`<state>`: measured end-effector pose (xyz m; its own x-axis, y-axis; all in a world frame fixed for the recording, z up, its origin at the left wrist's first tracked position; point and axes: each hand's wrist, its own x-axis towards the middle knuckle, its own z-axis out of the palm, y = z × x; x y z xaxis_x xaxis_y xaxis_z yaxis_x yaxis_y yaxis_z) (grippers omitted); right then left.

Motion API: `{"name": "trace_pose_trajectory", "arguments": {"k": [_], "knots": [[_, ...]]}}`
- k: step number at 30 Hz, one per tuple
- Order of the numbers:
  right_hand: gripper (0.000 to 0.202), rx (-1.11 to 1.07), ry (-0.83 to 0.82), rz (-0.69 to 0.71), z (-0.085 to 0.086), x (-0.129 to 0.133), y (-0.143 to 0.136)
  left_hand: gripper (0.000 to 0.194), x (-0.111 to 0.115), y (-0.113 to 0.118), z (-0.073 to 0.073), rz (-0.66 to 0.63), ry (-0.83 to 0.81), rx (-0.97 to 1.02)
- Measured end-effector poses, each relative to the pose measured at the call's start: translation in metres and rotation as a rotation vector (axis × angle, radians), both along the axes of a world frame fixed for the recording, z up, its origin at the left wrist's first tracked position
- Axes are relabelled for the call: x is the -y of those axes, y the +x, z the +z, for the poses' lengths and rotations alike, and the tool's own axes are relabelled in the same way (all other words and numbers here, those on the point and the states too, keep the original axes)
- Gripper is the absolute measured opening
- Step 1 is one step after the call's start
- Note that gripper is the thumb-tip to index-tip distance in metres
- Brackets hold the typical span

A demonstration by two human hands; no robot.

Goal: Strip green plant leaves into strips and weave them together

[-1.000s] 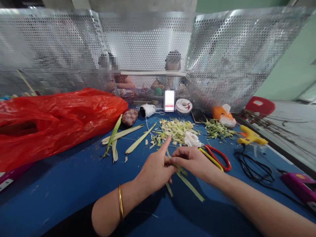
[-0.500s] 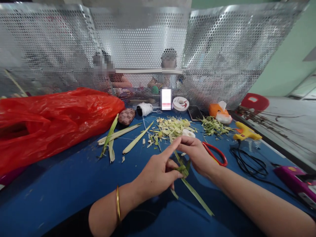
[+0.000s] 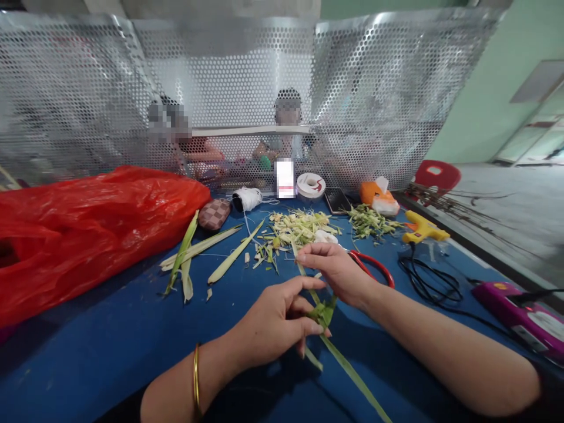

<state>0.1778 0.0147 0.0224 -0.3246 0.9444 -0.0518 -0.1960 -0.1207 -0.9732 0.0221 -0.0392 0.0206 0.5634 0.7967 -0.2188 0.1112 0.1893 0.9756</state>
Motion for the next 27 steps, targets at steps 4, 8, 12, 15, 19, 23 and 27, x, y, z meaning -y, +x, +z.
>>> {"name": "trace_pose_trajectory", "arguments": {"k": [4,8,12,15,19,23,27], "knots": [[0.009,0.166,0.297,-0.052,0.005,0.004,-0.001,0.046,-0.002,0.000,-0.005,0.015,0.000,-0.032],[0.010,0.400,0.623,-0.103,0.008,0.009,-0.002,0.027,-0.003,0.001,-0.006,0.080,0.000,-0.005],[0.010,0.548,0.739,-0.302,0.014,0.005,0.013,0.023,-0.007,0.000,-0.001,0.215,0.004,0.033],[0.035,0.764,0.611,-0.381,0.019,-0.002,0.028,0.025,-0.011,-0.004,0.004,0.309,0.016,0.049],[0.048,0.635,0.187,0.113,0.017,-0.004,0.028,0.027,-0.013,-0.007,0.004,0.340,0.041,0.083],[0.038,0.379,0.092,0.048,0.009,0.005,0.011,0.025,-0.013,-0.008,0.001,0.306,0.032,0.115],[0.033,0.398,0.251,-0.116,0.008,0.011,0.007,0.023,-0.013,-0.009,0.001,0.295,-0.026,0.136]]}}
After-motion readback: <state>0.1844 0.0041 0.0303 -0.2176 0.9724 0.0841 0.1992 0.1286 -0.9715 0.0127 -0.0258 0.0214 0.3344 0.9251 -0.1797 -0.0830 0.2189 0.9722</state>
